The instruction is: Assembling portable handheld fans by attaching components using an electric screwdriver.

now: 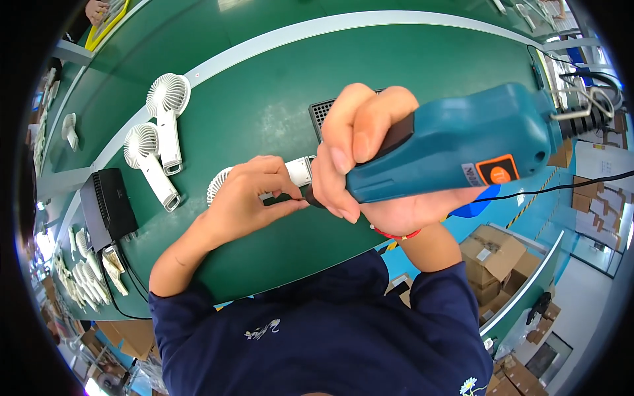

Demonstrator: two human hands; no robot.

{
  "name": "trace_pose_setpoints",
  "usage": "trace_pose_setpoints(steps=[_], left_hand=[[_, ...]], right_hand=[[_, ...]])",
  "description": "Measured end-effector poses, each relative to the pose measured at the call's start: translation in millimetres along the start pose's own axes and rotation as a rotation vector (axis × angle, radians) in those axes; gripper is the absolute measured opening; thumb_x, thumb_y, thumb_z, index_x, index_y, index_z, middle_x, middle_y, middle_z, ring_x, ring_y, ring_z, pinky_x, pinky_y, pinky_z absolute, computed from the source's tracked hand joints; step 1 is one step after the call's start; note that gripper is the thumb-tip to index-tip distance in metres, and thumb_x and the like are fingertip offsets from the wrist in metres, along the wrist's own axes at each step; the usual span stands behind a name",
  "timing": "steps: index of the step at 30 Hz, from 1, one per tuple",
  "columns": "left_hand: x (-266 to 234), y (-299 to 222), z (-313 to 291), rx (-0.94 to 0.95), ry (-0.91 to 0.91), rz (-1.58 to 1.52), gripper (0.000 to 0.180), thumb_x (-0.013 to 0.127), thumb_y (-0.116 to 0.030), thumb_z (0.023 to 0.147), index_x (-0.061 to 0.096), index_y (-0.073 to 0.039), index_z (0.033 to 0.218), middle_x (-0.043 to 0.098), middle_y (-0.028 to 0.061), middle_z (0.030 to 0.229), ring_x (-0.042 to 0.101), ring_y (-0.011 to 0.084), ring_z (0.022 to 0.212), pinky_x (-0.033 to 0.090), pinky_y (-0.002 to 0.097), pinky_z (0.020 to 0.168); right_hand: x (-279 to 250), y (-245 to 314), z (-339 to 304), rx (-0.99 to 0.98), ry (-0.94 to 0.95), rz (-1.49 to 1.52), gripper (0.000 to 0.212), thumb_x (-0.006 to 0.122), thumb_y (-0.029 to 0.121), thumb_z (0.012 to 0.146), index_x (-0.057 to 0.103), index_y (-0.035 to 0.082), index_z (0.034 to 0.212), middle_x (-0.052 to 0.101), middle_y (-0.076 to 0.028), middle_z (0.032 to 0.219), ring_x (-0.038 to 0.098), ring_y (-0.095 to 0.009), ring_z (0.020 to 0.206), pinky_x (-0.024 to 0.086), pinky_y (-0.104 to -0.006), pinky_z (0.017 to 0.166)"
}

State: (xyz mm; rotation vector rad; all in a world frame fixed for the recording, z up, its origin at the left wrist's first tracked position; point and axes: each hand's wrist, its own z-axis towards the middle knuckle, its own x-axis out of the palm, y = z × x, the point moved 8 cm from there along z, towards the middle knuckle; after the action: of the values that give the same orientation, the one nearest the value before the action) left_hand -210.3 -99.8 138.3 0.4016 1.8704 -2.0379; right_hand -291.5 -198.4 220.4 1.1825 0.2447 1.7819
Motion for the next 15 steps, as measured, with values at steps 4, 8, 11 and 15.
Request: trace_pose_setpoints(steps=[4,8,11,15], left_hand=[[3,-2,-1,0.087,-0.005,0.011,0.012,0.080,-0.007,0.073,0.071,-0.004,0.081,0.057,0.0046,0.074,0.056,0.0207,0.068,0.045,0.0340,0.059],[4,9,0,-0.024,-0.063,0.070,0.015,0.077,-0.007,0.074,0.070,-0.003,0.087,0.058,0.0083,0.080,0.057,0.0281,0.078,0.047,0.0381,0.071],[-2,8,3,-0.048,-0.120,0.164,0.027,0.077,-0.006,0.072,0.067,-0.003,0.097,0.056,0.0094,0.087,0.057,0.0286,0.084,0.047,0.0376,0.074],[-1,11,4,-0.049,-0.110,0.182,0.036,0.077,-0.005,0.071,0.064,-0.002,0.105,0.054,0.0100,0.092,0.056,0.0292,0.089,0.047,0.0386,0.079]], right_hand=[[-1,-7,5,0.063,0.077,0.052,0.069,0.054,0.070,0.085,0.046,0.003,0.099,0.047,-0.009,0.101,0.055,-0.018,0.046,0.043,-0.0307,0.040],[-5,-2,0,-0.112,-0.128,-0.261,0.076,0.053,0.074,0.083,0.045,0.001,0.100,0.045,-0.013,0.100,0.052,-0.018,0.045,0.045,-0.0317,0.041],[-4,-8,2,-0.135,-0.117,-0.327,0.081,0.052,0.078,0.080,0.046,0.000,0.101,0.046,-0.013,0.100,0.053,-0.018,0.046,0.045,-0.0322,0.041],[-9,-14,6,-0.182,-0.084,-0.455,0.093,0.051,0.087,0.072,0.048,-0.001,0.104,0.048,-0.014,0.099,0.054,-0.020,0.046,0.045,-0.0331,0.042]])
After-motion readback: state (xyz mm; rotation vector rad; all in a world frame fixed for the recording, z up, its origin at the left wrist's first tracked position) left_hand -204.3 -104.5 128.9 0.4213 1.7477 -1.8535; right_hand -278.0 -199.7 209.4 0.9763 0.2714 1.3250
